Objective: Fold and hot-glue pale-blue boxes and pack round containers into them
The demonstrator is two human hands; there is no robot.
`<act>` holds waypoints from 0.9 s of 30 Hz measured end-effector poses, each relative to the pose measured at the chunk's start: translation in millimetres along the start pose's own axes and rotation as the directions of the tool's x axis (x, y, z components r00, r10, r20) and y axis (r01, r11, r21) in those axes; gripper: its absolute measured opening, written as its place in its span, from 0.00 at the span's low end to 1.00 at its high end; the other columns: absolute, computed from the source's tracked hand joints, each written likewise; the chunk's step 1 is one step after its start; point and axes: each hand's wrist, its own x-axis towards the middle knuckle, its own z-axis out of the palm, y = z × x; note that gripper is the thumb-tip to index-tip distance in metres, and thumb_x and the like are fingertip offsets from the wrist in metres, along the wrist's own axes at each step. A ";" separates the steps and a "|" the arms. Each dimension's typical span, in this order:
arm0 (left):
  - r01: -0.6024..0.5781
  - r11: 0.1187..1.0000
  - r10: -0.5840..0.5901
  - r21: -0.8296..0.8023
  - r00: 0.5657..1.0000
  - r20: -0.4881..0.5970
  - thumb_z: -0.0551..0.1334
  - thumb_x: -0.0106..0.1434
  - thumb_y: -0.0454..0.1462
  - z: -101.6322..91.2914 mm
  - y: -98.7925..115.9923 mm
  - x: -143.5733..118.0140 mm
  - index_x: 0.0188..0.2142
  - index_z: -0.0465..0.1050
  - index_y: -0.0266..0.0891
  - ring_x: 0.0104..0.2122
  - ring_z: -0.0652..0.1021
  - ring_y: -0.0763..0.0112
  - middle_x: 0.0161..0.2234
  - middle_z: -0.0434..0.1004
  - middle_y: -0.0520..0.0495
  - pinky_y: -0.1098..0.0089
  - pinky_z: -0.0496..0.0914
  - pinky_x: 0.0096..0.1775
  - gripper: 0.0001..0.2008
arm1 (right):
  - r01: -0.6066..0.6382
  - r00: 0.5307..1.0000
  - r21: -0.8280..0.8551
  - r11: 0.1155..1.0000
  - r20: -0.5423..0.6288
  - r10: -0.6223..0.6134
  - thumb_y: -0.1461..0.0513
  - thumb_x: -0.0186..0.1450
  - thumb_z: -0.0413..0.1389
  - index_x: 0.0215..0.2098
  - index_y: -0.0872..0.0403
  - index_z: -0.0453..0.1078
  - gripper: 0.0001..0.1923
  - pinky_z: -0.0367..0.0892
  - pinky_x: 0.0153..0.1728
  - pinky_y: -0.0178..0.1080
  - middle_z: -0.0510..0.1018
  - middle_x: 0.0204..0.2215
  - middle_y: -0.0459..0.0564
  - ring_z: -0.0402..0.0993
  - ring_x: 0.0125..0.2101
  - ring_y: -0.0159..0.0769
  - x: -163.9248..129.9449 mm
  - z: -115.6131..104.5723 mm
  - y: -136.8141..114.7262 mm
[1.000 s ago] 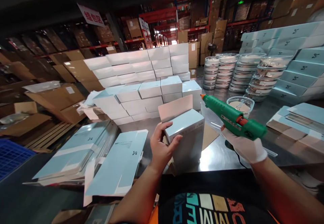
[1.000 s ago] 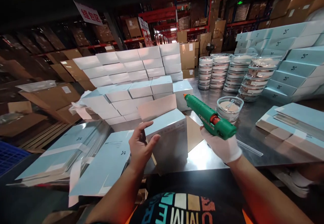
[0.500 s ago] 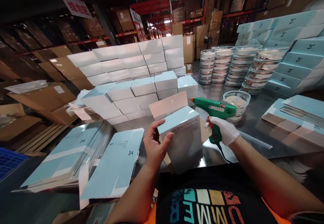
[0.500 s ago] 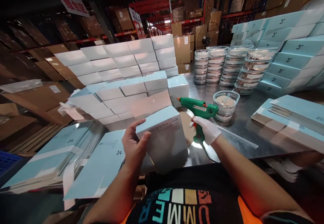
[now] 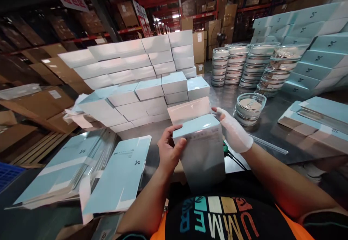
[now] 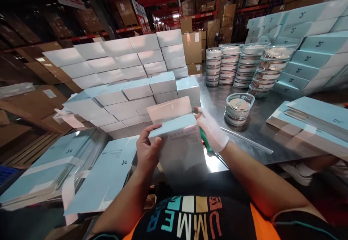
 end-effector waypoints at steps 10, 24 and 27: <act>-0.307 0.952 0.306 -0.008 0.948 0.091 0.74 0.64 0.52 10.7 -12.1 -1.1 0.45 0.77 0.42 0.52 0.82 0.57 0.51 0.79 0.41 0.62 0.75 0.51 0.20 | 0.047 0.977 0.077 0.996 0.203 -0.062 0.41 0.55 0.74 0.56 0.51 0.75 0.38 0.76 0.55 0.50 0.81 0.57 0.57 0.77 0.58 0.54 -15.1 -13.8 -1.6; -0.498 0.857 0.511 -0.135 0.787 0.346 0.69 0.71 0.40 -1.4 -14.5 17.0 0.50 0.85 0.49 0.55 0.82 0.53 0.47 0.87 0.42 0.47 0.76 0.57 0.09 | 0.418 0.851 -0.038 0.908 0.365 -0.376 0.54 0.74 0.63 0.53 0.43 0.82 0.11 0.67 0.68 0.53 0.77 0.66 0.53 0.73 0.66 0.46 -24.8 -25.7 5.4; -0.483 0.871 0.477 -0.091 0.785 0.395 0.70 0.71 0.41 -8.8 -6.0 18.4 0.50 0.85 0.49 0.54 0.83 0.53 0.46 0.87 0.42 0.48 0.77 0.56 0.09 | 0.470 0.830 -0.040 0.882 0.361 -0.426 0.55 0.76 0.61 0.54 0.44 0.83 0.11 0.73 0.63 0.49 0.80 0.62 0.55 0.78 0.62 0.44 -25.6 -23.6 8.0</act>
